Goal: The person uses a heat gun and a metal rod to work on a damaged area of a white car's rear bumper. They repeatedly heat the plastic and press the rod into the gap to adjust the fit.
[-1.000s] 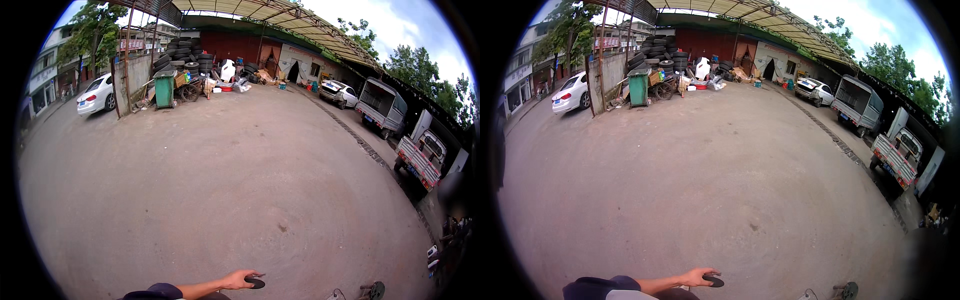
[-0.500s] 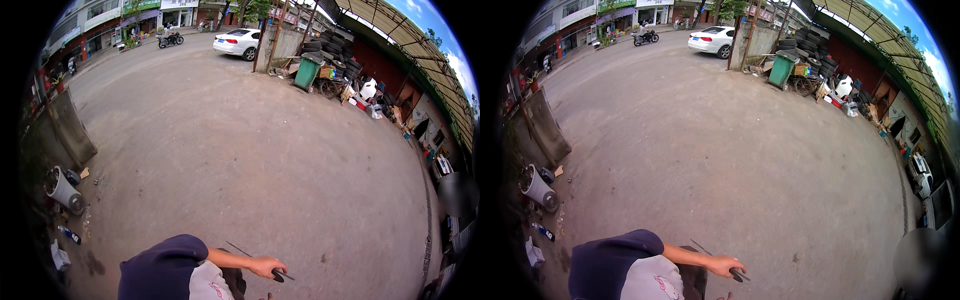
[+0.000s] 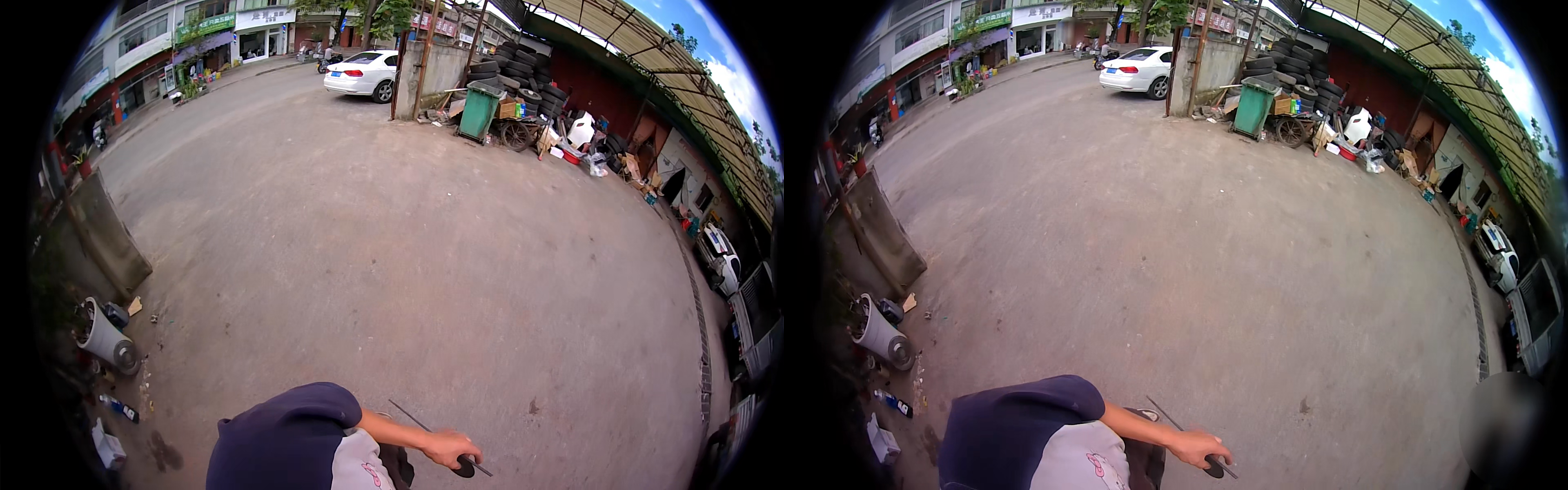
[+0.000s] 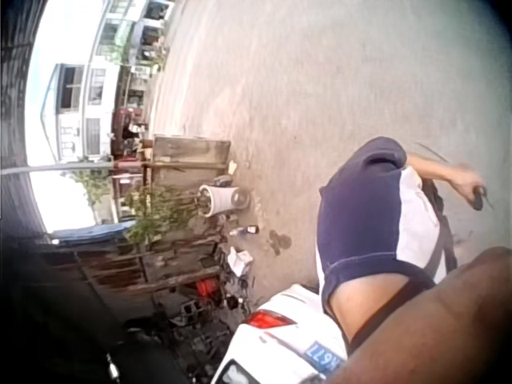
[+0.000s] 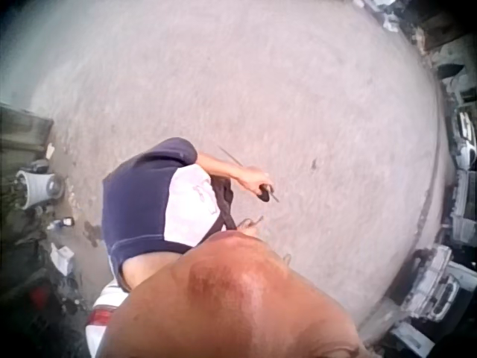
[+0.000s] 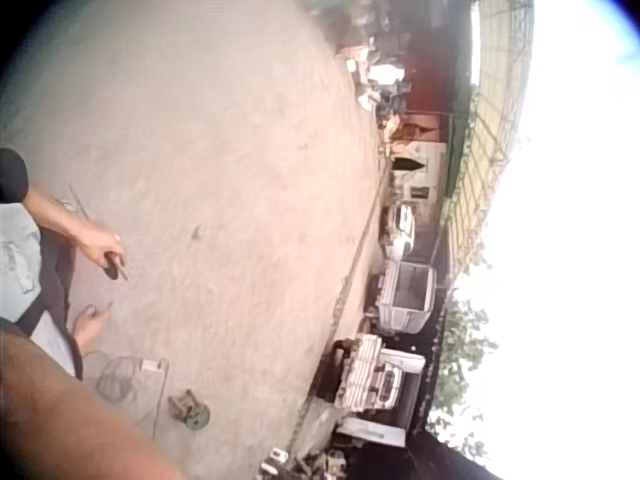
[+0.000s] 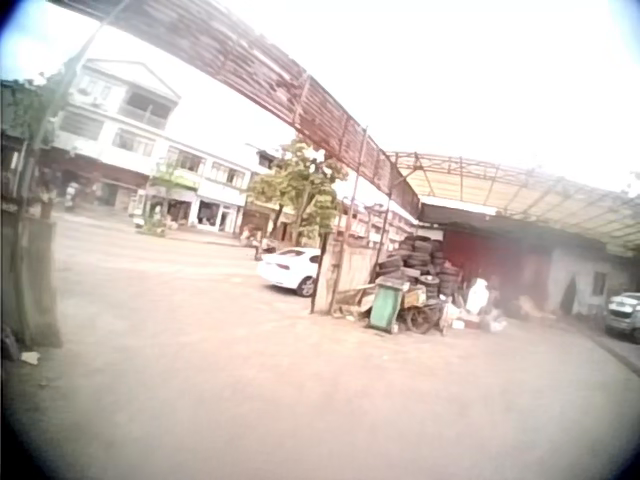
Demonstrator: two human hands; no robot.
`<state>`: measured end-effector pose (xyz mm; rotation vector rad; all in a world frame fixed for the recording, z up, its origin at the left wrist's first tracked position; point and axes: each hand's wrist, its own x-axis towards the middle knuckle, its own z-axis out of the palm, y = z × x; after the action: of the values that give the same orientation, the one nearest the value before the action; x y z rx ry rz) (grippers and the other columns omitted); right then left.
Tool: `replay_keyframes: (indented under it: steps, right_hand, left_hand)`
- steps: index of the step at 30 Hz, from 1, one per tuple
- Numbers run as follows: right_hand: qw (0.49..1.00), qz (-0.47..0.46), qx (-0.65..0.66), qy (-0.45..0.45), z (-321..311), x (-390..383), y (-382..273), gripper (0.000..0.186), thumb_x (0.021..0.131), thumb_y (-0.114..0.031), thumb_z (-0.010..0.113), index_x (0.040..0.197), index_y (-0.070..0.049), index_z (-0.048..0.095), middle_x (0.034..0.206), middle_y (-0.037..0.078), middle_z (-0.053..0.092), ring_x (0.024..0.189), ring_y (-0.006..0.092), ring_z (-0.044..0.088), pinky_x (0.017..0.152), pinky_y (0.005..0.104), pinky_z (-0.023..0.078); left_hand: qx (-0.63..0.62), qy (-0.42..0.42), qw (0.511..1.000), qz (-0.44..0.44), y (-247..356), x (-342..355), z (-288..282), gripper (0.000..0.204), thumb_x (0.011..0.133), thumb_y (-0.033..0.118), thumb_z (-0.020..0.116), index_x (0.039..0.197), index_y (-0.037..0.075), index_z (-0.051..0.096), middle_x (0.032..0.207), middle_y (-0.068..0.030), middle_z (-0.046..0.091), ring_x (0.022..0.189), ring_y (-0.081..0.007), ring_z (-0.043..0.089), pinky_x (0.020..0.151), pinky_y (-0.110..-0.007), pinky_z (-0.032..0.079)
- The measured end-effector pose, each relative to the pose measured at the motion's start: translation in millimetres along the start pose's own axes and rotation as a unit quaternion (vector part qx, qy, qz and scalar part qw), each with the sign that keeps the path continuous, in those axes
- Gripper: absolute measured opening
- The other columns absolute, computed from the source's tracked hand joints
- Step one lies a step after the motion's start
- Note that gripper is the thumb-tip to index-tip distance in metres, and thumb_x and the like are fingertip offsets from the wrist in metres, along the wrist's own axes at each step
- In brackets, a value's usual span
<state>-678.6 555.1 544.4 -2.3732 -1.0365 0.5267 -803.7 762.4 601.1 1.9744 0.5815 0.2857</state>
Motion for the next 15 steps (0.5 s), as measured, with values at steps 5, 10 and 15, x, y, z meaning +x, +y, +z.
replay_keyframes:
  steps: [5,10,15]
  right_hand:
    - [0.994,-0.069,0.026,0.085,-2.6,1.6,4.2,0.05,0.082,-0.025,0.052,0.129,-0.01,0.044,0.08,0.019,0.059,0.071,0.0339,0.057,0.068,0.0443,0.047]
    - [0.994,-0.015,-0.084,-0.063,-18.8,-19.6,56.5,0.048,0.081,-0.03,0.056,0.125,-0.013,0.048,0.089,0.018,0.061,0.076,0.0303,0.061,0.07,0.0453,0.048]
    - [0.994,0.076,-0.073,-0.007,-58.5,-13.8,24.7,0.045,0.08,-0.031,0.057,0.122,-0.014,0.052,0.093,0.017,0.063,0.079,0.0291,0.062,0.071,0.0451,0.048]
  left_hand:
    - [-0.012,-0.053,0.997,0.062,5.6,24.3,60.3,0.038,0.074,0.025,0.067,0.106,0.009,0.059,0.086,-0.0133,0.064,0.082,-0.0289,0.061,0.068,-0.04,0.047]
    - [-0.018,-0.027,0.991,0.129,5.3,41.5,110.5,0.032,0.073,0.022,0.067,0.101,0.008,0.062,0.082,-0.0132,0.065,0.077,-0.0299,0.061,0.066,-0.04,0.048]
    - [-0.036,-0.037,0.985,0.164,25.8,44.1,126.3,0.027,0.075,0.022,0.066,0.098,0.007,0.063,0.081,-0.0138,0.064,0.077,-0.0294,0.061,0.066,-0.04,0.048]
